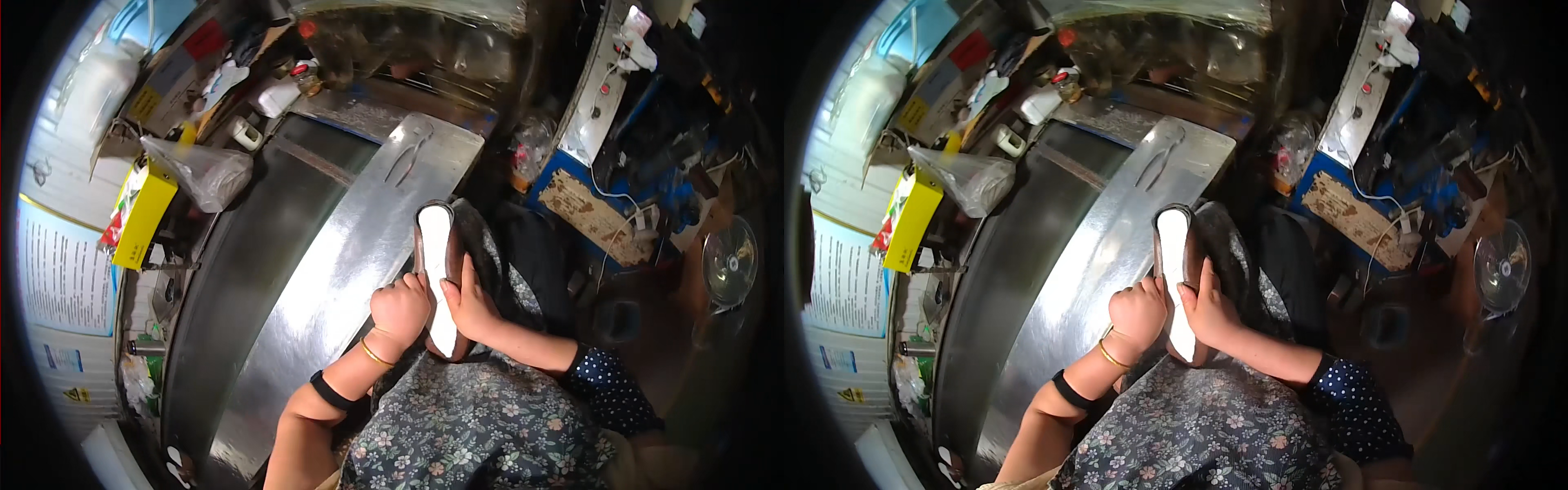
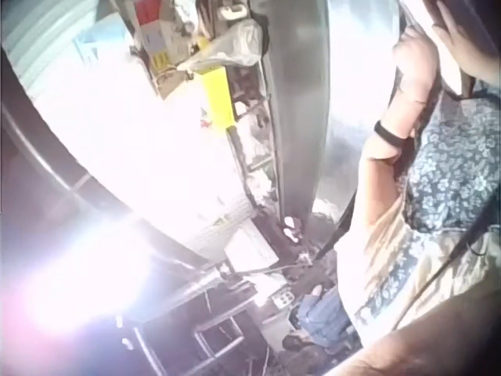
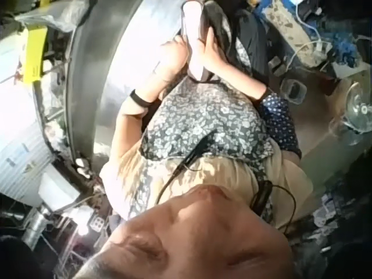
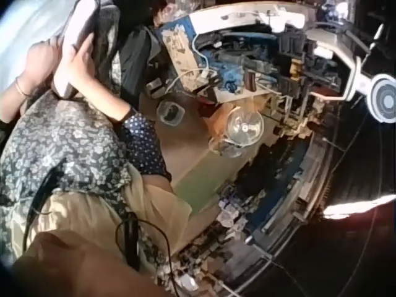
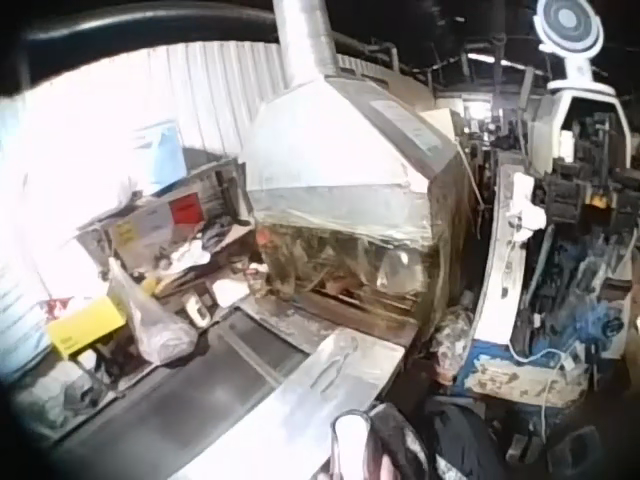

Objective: Operate a shoe-lasting machine to shape and press footwear components.

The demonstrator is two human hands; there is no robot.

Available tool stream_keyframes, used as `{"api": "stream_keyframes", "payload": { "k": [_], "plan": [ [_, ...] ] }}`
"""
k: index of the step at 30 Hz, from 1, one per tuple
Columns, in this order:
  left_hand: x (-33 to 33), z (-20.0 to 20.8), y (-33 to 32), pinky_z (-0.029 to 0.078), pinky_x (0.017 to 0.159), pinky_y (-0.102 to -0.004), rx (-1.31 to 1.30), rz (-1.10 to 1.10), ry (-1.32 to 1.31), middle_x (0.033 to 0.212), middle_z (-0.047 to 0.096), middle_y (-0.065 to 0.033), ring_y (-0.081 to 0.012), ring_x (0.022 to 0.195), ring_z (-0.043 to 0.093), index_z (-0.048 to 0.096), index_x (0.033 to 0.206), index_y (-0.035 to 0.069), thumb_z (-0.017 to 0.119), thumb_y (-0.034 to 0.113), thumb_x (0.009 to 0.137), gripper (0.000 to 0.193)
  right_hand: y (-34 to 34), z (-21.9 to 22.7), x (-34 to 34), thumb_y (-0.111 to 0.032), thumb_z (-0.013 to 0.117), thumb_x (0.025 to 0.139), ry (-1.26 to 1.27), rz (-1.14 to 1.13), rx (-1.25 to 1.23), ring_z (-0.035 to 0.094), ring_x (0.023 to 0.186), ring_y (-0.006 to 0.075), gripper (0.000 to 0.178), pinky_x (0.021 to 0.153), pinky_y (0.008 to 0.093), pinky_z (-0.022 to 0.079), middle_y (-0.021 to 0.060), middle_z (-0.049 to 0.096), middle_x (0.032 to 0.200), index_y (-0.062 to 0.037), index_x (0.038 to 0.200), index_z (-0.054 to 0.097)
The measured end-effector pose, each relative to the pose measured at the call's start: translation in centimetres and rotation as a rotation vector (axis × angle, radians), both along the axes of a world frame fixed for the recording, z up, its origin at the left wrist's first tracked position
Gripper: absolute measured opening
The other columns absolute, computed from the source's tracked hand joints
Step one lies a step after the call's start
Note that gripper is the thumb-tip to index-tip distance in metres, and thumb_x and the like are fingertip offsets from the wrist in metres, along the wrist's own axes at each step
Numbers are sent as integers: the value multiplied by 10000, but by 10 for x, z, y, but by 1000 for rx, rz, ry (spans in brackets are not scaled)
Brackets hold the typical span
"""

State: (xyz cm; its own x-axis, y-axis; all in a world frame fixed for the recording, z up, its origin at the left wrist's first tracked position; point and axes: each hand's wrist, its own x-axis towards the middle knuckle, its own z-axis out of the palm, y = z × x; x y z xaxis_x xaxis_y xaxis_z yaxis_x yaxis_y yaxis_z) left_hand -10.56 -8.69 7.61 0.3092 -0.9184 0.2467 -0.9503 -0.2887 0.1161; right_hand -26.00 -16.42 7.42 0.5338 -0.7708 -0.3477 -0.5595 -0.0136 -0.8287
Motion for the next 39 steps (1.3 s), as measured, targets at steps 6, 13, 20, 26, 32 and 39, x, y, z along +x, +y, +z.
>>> {"api": "stream_keyframes", "payload": {
  "k": [6, 13, 20, 26, 32, 39],
  "plan": [
    [19, -10, -28, 556, 849, -378, -473, 295, 1953, 1070, 678, -117, -232, 934, 671, 590, 1242, 44, 418, 385, 1074, 417, -28, 22, 8, -359, 433, 1097, -298, 169, 221, 377, 1427, 227, 647, 1179, 330, 295, 193, 385, 1564, 66, 1552, 256],
    [-16, 65, -61, 382, 1132, -405, -617, 112, 2179, 1465, 498, -132, -267, 1329, 494, 372, 1522, 49, 432, 458, 1067, 615, -51, 85, -36, -238, 762, 898, -419, 349, -316, 373, 1418, 204, 910, 1156, 368, 341, 153, 346, 1570, -24, 1596, 218],
    [-50, 61, -55, 473, 1017, -363, -105, -544, 1497, 1403, 565, -150, -220, 1203, 605, 248, 1581, 58, 640, 149, 985, 719, -132, 156, -180, -92, 773, 737, -669, -224, -83, 447, 1395, 216, 906, 1157, 347, 335, 141, 457, 1523, 26, 1537, 366],
    [-39, -2, -4, 546, 774, -434, 77, -488, 681, 1081, 698, -220, -372, 958, 678, 449, 1454, 17, 640, 196, 958, 561, -253, 211, -309, -198, 812, 703, -58, -715, -858, 555, 1301, 283, 806, 1066, 332, 441, 189, 500, 1483, -138, 1461, 543],
    [-54, -14, -6, 493, 687, -528, -30, -488, 466, 934, 682, -230, -439, 766, 625, 495, 1410, 29, 640, 191, 932, 525, -325, 243, -370, -385, 784, 664, 359, -1022, -808, 567, 1269, 360, 796, 1053, 405, 451, 198, 581, 1370, -249, 1425, 595],
    [-61, -3, -19, 486, 652, -541, -81, -513, 438, 792, 652, -258, -455, 700, 615, 542, 1378, 61, 652, 235, 933, 490, -329, 250, -353, -418, 762, 699, 742, -797, -666, 531, 1281, 416, 812, 1061, 458, 460, 186, 469, 1464, -336, 1471, 524]
  ]
}}
